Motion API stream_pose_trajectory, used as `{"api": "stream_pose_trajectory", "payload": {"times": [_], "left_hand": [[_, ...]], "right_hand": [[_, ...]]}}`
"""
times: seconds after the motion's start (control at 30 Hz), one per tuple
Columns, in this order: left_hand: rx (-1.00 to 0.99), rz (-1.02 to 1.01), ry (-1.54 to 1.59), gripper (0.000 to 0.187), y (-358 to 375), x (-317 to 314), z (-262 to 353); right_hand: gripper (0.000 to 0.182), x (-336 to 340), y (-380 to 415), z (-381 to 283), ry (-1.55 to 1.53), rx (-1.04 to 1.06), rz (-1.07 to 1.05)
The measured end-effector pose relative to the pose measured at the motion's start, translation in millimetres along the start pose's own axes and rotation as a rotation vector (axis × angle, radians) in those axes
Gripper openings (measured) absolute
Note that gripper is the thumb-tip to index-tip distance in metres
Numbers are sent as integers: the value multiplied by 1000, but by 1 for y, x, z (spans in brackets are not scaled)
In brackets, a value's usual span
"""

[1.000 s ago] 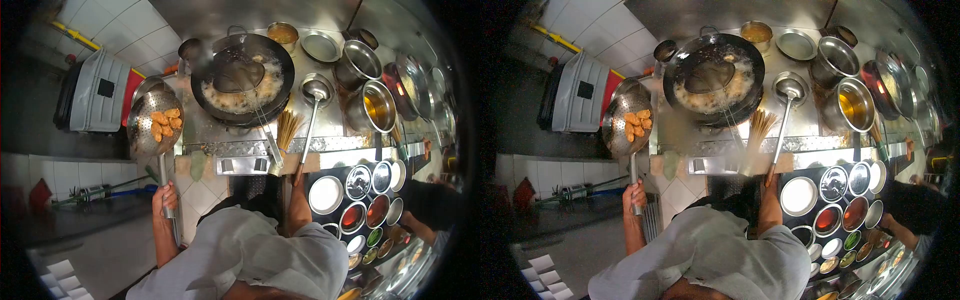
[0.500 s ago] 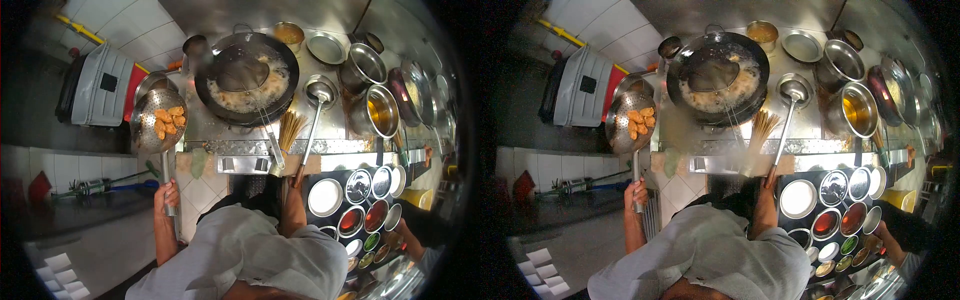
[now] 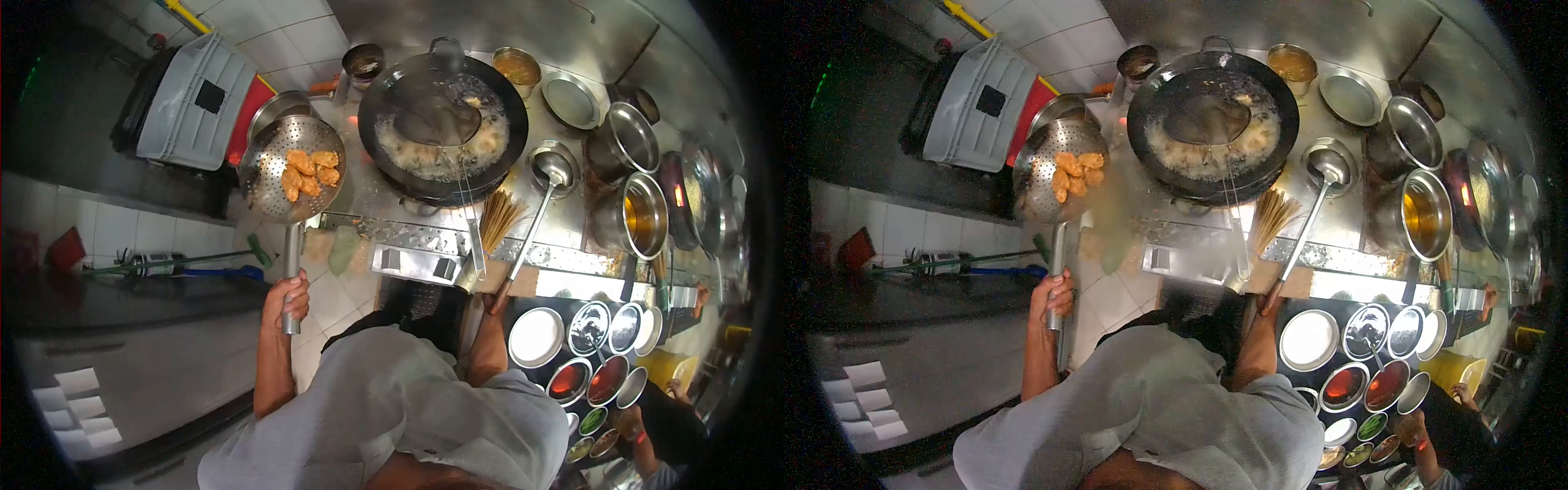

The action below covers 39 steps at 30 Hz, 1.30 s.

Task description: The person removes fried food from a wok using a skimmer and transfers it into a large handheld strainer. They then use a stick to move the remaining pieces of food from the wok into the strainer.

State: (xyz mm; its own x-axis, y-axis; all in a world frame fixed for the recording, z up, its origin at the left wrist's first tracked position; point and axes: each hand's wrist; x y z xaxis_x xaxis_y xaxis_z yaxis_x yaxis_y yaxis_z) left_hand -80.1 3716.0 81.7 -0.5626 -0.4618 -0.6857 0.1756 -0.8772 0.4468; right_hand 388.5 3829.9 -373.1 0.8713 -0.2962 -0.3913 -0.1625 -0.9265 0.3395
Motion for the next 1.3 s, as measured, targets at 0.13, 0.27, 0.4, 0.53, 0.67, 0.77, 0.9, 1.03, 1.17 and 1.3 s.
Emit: {"api": "stream_pose_trajectory", "payload": {"times": [0.13,0.27,0.4,0.53,0.67,0.77,0.9,1.03,1.17,1.3], "left_hand": [[24,9,33,14,-3,7,0],[24,-37,3,13,-12,16,-1],[16,-22,-32,12,-15,22,-3],[-2,-38,-144,11,-19,33,-3],[-3,-61,-148,10,-26,37,-5],[9,-67,-128,10,-28,39,-5],[-12,-85,-108,9,-28,39,-6],[-22,-102,-117,10,-25,45,-6],[-42,-78,-112,9,-18,51,-9],[-50,-62,-94,9,-12,56,-11]], "right_hand": [[43,15,22,-8,111,-138,26],[22,-23,95,-42,-355,-710,460],[16,-60,220,-115,1088,-89,297],[27,-197,212,-272,1262,493,112],[72,-281,138,-307,1563,491,-66],[66,-285,100,-290,1692,346,-77],[52,-250,39,-298,1477,440,-143],[48,-238,23,-360,1489,424,-203],[44,-257,11,-412,1118,-267,-257],[44,-258,-6,-421,891,-465,-317]]}}
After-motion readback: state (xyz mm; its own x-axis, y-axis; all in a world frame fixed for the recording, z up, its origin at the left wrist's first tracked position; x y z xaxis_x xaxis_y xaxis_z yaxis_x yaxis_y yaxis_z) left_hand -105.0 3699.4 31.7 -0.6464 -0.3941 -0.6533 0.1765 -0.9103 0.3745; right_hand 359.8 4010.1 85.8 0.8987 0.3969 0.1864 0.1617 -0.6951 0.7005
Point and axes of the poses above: each hand's wrist, its own y-axis away from the middle knuckle, its own x-axis out of the back of the hand, z = x × y, and after that the axes turned 12 degrees about -x, right-handed
